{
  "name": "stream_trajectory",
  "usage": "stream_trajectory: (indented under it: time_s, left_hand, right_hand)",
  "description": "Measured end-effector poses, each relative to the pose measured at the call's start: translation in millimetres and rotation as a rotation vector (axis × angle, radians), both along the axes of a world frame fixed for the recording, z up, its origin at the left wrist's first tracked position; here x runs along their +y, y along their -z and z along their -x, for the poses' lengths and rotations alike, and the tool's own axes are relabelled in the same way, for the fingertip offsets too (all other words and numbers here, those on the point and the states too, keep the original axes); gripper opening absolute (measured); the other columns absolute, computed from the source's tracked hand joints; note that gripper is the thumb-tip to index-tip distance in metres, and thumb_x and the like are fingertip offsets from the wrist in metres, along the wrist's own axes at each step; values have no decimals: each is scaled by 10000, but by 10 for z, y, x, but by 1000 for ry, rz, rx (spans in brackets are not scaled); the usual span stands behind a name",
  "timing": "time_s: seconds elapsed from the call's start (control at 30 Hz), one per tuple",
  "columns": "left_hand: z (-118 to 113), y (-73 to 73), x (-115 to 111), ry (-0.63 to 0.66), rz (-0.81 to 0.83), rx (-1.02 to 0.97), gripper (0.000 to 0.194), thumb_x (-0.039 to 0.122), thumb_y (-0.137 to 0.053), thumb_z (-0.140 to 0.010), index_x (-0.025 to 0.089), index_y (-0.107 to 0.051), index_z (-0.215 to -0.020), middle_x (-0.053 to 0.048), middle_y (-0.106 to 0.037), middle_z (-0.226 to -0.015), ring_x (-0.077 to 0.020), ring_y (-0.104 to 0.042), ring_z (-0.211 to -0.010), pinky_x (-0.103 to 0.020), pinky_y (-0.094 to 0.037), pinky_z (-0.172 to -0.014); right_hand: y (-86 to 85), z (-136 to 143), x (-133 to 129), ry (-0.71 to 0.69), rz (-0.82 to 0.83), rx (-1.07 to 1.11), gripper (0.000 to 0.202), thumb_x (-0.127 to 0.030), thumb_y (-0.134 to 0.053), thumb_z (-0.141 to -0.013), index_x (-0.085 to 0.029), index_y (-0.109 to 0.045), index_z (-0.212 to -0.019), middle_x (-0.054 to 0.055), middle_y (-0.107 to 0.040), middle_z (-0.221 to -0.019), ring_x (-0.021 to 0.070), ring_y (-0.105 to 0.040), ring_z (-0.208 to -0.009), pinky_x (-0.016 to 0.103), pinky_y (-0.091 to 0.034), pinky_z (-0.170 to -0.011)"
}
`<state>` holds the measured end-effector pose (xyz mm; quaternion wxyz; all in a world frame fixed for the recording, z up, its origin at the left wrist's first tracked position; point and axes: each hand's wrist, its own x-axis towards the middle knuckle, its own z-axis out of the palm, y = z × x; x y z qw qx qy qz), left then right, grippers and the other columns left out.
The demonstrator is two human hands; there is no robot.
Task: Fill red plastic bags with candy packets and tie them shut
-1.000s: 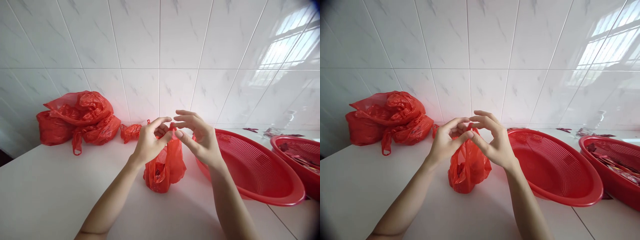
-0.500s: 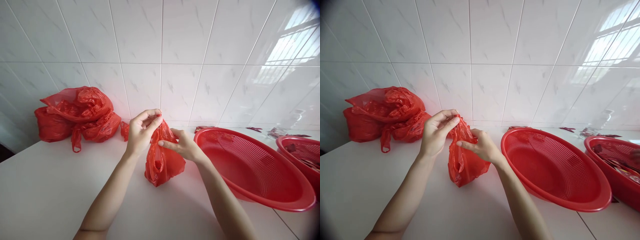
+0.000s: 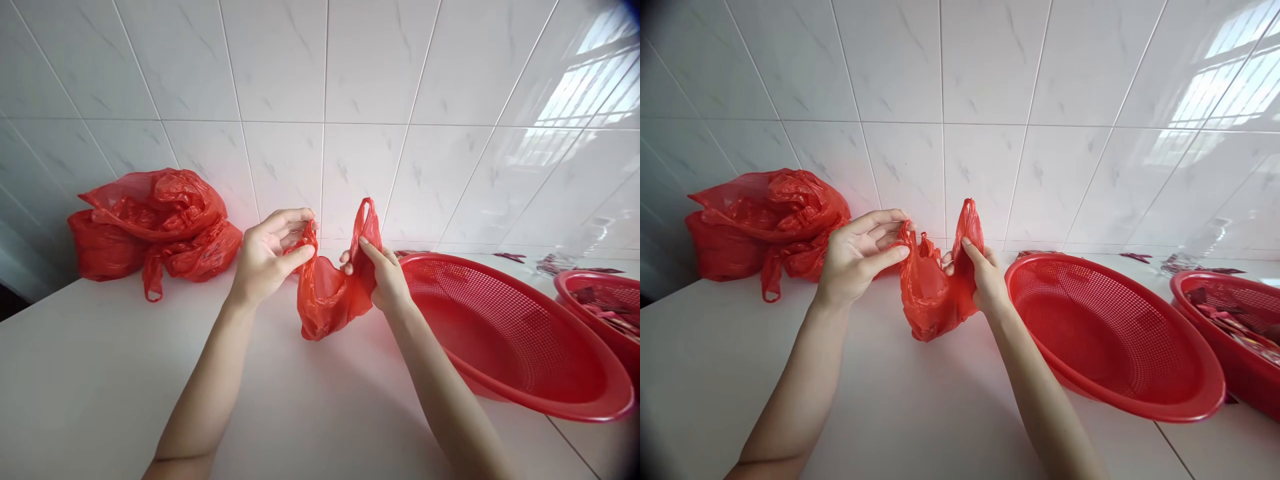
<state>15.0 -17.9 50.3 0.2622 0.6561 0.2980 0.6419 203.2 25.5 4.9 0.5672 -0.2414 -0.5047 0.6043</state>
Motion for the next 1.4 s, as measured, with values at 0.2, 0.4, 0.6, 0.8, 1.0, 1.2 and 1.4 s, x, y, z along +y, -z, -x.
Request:
stream_trajectory:
  time_s: [0.2, 0.4, 0.6, 0.8, 1.0, 1.2, 1.4]
  left_hand:
    - [9, 10, 13, -13, -34, 91, 156, 198, -744, -796, 154, -748, -945, -76, -718, -983, -206, -700, -921, -348, -592, -859]
    - [-57, 25, 5, 12, -84, 151, 103, 224, -700, -851, 211, -761, -934, -54, -709, -963, -191, -685, -928, -334, -585, -846]
    - [-115, 84, 65, -12, -120, 164, 99, 238, -689, -866, 205, -756, -931, -58, -711, -970, -184, -689, -911, -325, -586, -828]
    - [-150, 141, 130, -2, -98, 132, 143, 276, -685, -878, 197, -737, -986, -73, -712, -1052, -199, -683, -1003, -341, -565, -903]
    - [-36, 160, 171, -25, 76, 290, 367, 377, -739, -822, 216, -697, -1149, -98, -699, -1185, -253, -663, -1098, -385, -553, -942]
    - [-32, 179, 168, -31, 119, 342, 242, 334, -738, -808, 204, -744, -1012, -66, -738, -972, -205, -703, -833, -333, -595, -755]
    - [-44, 154, 95, 81, -22, 525, 141, 215, -705, -812, 255, -774, -929, -42, -705, -963, -182, -674, -857, -319, -573, -782]
  right_hand:
    - [42, 2, 28, 91, -13, -180, 274, -446, -640, -868, -195, -582, -773, -48, -500, -547, 72, -315, -453, 239, -354, -504]
    - [-63, 9, -155, -71, -214, -449, 117, -290, -591, -859, -196, -579, -790, -61, -395, -588, 86, -326, -524, 241, -258, -500]
    - [-135, -26, -229, -340, -256, -462, 270, -313, -643, -837, -188, -508, -639, -51, -435, -571, 94, -374, -534, 258, -284, -527]
    - [-62, 12, -190, -247, -177, -395, 462, -505, -656, -869, -187, -472, -589, -45, -464, -517, 83, -382, -491, 256, -265, -494]
    - [-34, 0, -111, -124, -87, -274, 524, -603, -662, -832, -187, -478, -571, -41, -460, -501, 76, -375, -453, 257, -241, -466]
    - [-26, -38, -64, -74, -46, -274, 457, -613, -652, -835, -181, -605, -693, -19, -571, -514, 64, -325, -409, 254, -271, -454]
    - [-42, -84, -47, -86, -8, -224, 394, -562, -671, -840, -170, -692, -869, 1, -652, -671, 60, -412, -443, 234, -356, -465]
